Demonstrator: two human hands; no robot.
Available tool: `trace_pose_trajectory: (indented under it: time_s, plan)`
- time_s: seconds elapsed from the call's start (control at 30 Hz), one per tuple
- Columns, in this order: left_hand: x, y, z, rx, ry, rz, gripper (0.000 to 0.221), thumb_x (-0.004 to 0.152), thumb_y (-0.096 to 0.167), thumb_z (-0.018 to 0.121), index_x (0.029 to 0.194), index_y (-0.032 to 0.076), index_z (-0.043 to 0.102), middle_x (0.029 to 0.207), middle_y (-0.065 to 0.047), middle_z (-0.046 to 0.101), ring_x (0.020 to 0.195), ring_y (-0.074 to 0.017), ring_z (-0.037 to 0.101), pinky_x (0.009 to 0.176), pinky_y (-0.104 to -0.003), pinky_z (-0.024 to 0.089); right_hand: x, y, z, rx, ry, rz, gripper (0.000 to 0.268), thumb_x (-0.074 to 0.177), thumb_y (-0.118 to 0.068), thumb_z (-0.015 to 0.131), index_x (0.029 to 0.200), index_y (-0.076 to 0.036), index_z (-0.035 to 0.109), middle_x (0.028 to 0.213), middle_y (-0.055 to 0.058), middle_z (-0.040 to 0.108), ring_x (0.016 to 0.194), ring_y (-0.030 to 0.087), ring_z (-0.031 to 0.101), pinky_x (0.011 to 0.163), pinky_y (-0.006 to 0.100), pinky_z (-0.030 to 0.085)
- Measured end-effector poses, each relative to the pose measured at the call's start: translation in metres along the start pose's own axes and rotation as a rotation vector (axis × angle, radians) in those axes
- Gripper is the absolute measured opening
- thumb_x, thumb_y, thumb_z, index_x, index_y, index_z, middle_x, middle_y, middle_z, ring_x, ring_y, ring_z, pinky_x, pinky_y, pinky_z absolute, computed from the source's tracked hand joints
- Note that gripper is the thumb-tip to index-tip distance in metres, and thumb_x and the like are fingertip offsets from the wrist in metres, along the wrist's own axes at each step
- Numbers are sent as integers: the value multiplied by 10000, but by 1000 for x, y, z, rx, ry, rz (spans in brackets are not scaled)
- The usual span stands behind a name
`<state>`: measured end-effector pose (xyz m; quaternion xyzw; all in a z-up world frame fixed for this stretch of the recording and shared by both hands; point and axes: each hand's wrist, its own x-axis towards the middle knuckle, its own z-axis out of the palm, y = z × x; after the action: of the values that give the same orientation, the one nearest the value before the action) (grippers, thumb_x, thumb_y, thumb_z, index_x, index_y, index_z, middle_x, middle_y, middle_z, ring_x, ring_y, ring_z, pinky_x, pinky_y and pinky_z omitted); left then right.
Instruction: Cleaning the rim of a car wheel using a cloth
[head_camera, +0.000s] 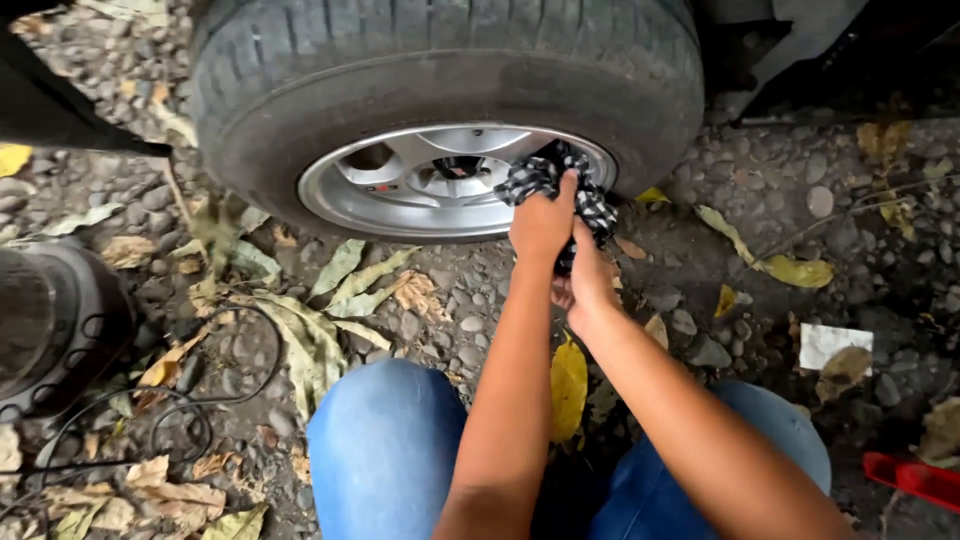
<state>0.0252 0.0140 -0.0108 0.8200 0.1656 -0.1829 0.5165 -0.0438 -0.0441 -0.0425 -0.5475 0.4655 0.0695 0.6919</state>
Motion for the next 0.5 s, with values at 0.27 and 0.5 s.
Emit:
trace_pose_trajectory:
  time_s: [0.27, 0.5]
  plan:
    - [-2, 9, 7, -187, 138, 181, 639, 885, 519, 613, 897, -101, 765, 883, -326, 723, 1016, -494, 693, 837, -572, 532, -41, -24, -10, 6, 18, -59, 642, 808, -666, 724, 1085, -120, 531, 896, 81, 566, 662, 240, 645, 496, 317, 573]
    - [15, -31, 27, -254, 13, 51, 605, 796, 503, 731, 984, -72, 738, 1037, -310, 726, 1136, -461, 661, 977, -558, 526, -16, -2, -24, -33, 39, 3, 730, 827, -669, 720, 1193, -59, 558, 1039, 166, 607, 723, 354, 700, 560, 447, 604]
